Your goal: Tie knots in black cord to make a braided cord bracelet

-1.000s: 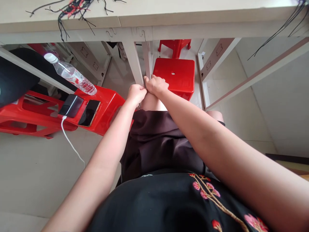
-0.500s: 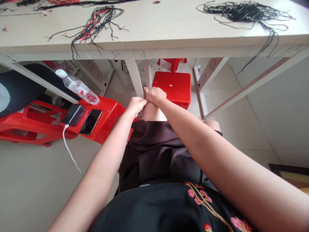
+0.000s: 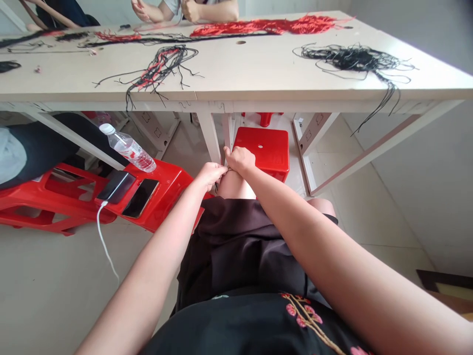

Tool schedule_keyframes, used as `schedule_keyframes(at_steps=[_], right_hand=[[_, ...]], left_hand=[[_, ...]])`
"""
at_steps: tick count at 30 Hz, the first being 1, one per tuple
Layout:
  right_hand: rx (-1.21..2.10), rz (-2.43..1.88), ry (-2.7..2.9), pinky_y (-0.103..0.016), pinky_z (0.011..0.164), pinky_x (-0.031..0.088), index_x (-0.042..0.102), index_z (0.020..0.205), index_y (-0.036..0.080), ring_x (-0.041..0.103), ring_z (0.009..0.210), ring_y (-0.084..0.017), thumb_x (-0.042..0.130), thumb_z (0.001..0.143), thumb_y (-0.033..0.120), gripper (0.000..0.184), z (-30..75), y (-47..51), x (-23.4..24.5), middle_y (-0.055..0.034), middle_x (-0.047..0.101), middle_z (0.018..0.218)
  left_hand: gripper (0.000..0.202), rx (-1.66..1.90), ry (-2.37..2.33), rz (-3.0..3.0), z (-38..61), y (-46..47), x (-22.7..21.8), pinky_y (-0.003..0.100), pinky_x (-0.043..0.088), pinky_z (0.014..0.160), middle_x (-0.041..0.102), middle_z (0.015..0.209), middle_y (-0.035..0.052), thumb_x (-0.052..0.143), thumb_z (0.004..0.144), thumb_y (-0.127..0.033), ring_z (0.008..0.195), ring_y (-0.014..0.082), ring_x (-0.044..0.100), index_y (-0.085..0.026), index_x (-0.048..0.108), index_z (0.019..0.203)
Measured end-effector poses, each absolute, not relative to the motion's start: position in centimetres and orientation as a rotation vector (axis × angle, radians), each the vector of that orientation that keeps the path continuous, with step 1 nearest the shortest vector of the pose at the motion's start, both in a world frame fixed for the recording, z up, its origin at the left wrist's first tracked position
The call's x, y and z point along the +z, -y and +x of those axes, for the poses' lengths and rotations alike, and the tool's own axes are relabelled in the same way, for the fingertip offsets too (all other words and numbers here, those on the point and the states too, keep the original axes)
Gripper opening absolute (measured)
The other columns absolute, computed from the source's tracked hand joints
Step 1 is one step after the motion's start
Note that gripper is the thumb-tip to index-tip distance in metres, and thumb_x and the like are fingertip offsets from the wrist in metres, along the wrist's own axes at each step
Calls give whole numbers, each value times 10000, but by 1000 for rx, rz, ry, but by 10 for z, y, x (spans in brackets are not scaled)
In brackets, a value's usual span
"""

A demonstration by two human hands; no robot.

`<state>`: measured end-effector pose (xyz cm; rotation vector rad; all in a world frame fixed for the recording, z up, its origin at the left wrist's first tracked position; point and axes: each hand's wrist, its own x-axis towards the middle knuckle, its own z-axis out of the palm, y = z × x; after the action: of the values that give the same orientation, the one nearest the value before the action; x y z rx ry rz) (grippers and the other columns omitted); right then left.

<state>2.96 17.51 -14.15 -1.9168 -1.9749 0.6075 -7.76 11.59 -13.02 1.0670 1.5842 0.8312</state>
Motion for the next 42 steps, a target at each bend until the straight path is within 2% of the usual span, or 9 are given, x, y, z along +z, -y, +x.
schedule_keyframes(at_steps=[7, 16, 22, 29, 38, 42], right_hand=[[575, -1922, 1966, -317, 763, 474, 657, 932, 157, 647, 909, -251, 263, 911, 545, 553, 28, -168, -135, -138, 691, 956], [549, -1937, 1955, -328, 735, 478, 667, 917, 156, 657, 891, -259, 265, 912, 541, 557, 25, -166, -132, -139, 696, 921], [521, -1935, 1956, -321, 732, 476, 660, 929, 162, 656, 878, -252, 268, 915, 529, 537, 26, -166, -134, -133, 696, 931], [483, -1929, 1961, -334, 729, 479, 660, 902, 162, 655, 878, -267, 237, 914, 548, 572, 25, -165, -135, -130, 696, 903], [484, -1939, 1978, -333, 765, 473, 654, 939, 159, 647, 914, -260, 211, 916, 562, 600, 27, -164, -136, -139, 691, 930], [485, -1939, 1982, -334, 777, 472, 648, 948, 160, 644, 920, -263, 215, 921, 548, 583, 28, -165, -136, -130, 687, 956]], left_hand=[[182, 919, -1525, 966, -85, -108, -130, 178, 288, 412, 508, 492, -6, 650, 684, -140, 398, 40, 392, -119, 545, 537], [45, 1022, -1487, 879, -90, -103, -131, 151, 295, 416, 587, 571, 30, 633, 661, -62, 445, 40, 437, -97, 616, 639], [119, 1036, -1476, 814, -89, -103, -127, 161, 282, 410, 587, 567, 52, 528, 646, 4, 443, 53, 453, -87, 599, 674], [146, 1041, -1462, 807, -89, -101, -121, 169, 268, 399, 595, 563, 72, 489, 601, 4, 447, 67, 454, -88, 586, 660], [45, 949, -1488, 885, -88, -106, -120, 178, 204, 392, 562, 558, 35, 564, 655, -67, 432, 55, 409, -108, 570, 638], [158, 904, -1538, 992, -87, -111, -126, 192, 198, 409, 540, 526, 1, 701, 631, -178, 435, 47, 368, -120, 572, 561]])
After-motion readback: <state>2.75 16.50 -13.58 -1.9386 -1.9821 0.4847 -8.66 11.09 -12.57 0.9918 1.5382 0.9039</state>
